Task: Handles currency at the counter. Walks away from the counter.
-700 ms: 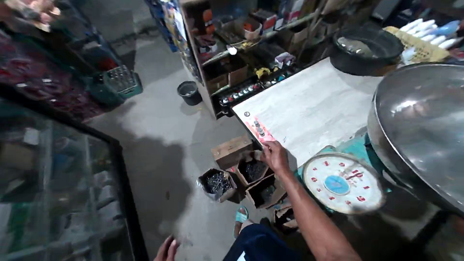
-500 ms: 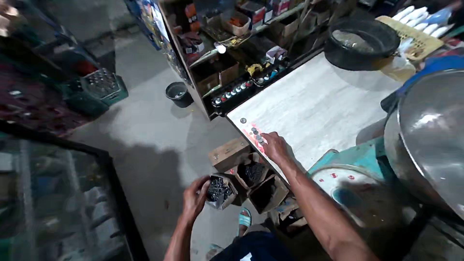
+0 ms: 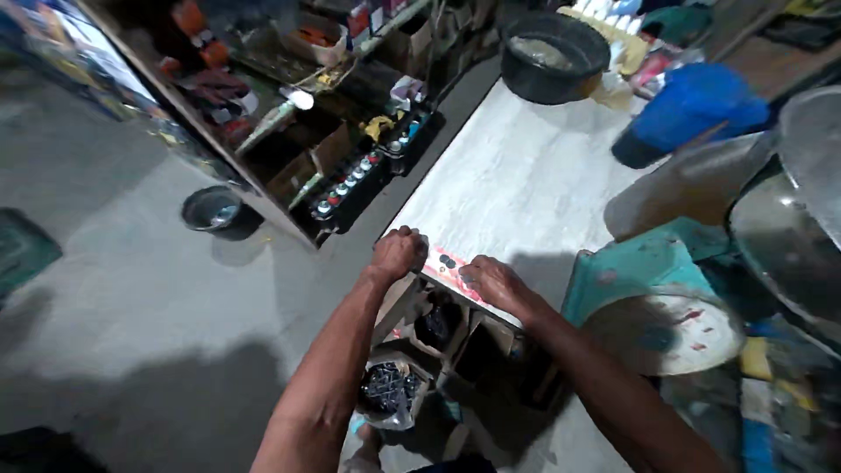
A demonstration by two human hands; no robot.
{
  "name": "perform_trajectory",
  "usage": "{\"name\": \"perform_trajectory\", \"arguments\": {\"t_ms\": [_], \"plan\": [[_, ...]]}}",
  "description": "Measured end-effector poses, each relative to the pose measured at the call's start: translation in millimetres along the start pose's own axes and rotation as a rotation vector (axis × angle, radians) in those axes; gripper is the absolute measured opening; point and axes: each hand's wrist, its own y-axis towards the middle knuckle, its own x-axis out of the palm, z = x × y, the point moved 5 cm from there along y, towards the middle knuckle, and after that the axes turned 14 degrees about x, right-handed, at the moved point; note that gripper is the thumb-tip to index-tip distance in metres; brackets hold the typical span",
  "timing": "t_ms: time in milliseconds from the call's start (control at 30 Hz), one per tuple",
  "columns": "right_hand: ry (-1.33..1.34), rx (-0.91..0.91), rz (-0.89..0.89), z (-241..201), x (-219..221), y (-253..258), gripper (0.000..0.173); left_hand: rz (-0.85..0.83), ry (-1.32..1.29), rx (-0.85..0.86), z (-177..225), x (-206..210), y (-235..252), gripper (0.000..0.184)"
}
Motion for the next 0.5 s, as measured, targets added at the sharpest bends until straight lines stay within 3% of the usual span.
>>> {"name": "perform_trajectory", "arguments": {"t_ms": [167, 367, 500], "plan": [[-0.099, 0.073, -0.021, -9, 10, 3, 0.03, -0.089, 0.005, 0.037, -8, 5, 11, 0.034], [-0.103, 0.13, 0.067, -11, 16, 5, 0.032, -0.156, -0.031, -0.087, -18, 0, 15, 0.044], [-0.045, 0.135, 0.086, -10, 15, 5, 0.029, -0.105, -0.174, -0.05, -7, -8, 11, 0.037]]}}
